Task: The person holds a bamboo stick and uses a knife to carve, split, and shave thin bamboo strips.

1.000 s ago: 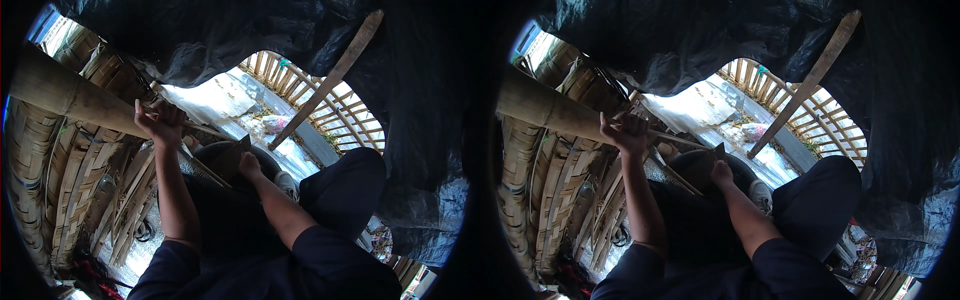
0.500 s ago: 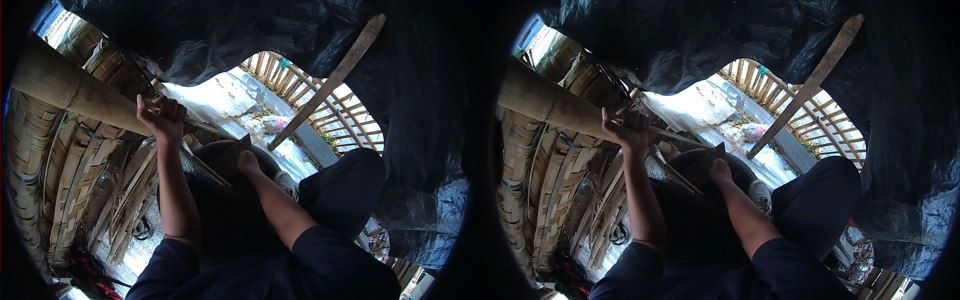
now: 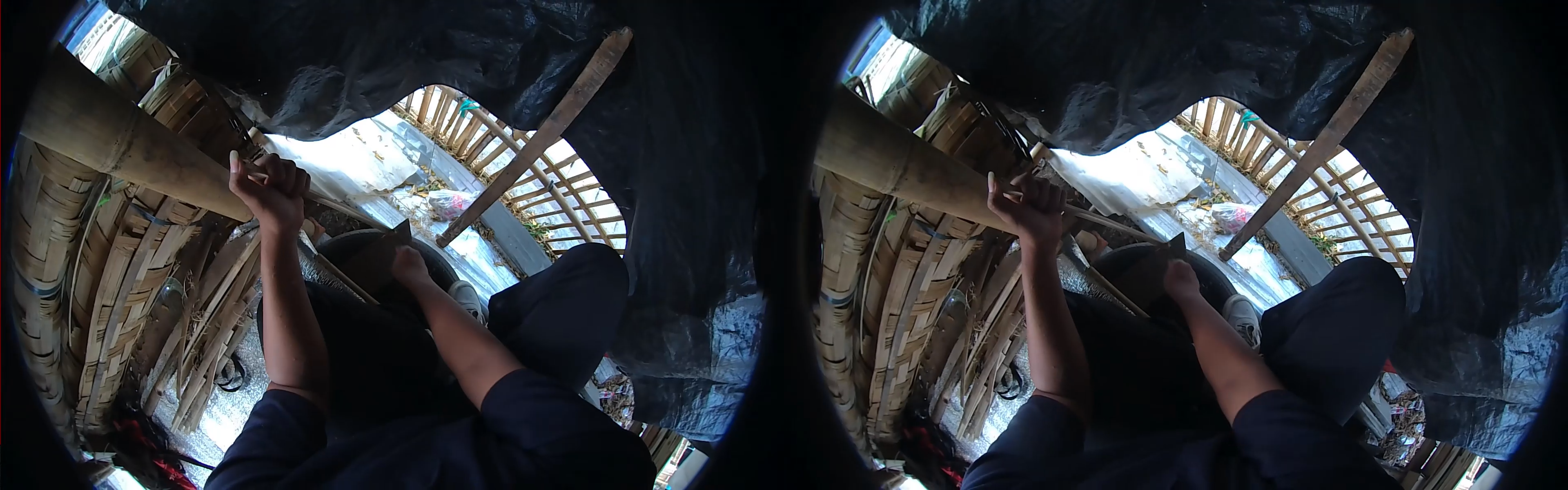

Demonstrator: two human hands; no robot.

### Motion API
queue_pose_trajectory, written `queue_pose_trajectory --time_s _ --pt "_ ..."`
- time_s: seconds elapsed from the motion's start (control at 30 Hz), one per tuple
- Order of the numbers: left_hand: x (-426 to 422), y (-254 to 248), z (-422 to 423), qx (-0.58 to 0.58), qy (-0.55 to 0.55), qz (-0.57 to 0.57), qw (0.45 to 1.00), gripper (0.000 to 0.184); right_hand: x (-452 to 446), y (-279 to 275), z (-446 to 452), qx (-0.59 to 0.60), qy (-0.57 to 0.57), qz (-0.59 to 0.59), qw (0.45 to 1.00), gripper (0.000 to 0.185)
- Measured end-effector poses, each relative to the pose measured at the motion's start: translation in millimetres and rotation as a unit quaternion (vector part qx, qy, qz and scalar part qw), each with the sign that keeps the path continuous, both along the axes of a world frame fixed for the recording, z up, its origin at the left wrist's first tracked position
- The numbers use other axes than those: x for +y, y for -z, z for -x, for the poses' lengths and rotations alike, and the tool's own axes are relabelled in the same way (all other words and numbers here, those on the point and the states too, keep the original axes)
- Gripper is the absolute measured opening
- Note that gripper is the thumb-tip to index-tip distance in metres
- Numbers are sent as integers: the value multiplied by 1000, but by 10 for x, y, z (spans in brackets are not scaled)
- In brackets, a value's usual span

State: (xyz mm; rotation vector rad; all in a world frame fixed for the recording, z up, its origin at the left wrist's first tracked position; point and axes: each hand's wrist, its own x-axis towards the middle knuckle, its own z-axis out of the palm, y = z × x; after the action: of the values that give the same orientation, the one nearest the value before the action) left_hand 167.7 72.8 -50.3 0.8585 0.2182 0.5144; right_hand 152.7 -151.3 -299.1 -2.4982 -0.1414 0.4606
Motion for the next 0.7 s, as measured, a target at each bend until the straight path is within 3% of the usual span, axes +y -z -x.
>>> queue_pose_trajectory --time_s 0.07,0.17,0.23,0.37,0.53,0.57,0.7 --pt "12 -2 -40 -14 16 -17 1000 65 -59 228 -32 10 3 27 1000 36" --pt "51 31 -40 -26 27 -7 999 63 69 180 -161 -33 -91 45 994 37" --pt "52 54 -25 -22 15 -7 1000 63 113 -180 -134 -25 13 -21 999 38" --pt "53 55 -72 -51 51 -23 997 63 10 9 -123 36 5 15 999 38" --pt "44 28 -59 -22 17 0 1000 63 122 -268 -210 49 15 7 999 39" --pt "32 24 -51 -21 19 -3 1000 64 -59 240 -60 33 -50 20 998 39" --pt "33 44 -44 -46 35 -25 998 64 -4 193 -275 -51 -169 58 983 38"
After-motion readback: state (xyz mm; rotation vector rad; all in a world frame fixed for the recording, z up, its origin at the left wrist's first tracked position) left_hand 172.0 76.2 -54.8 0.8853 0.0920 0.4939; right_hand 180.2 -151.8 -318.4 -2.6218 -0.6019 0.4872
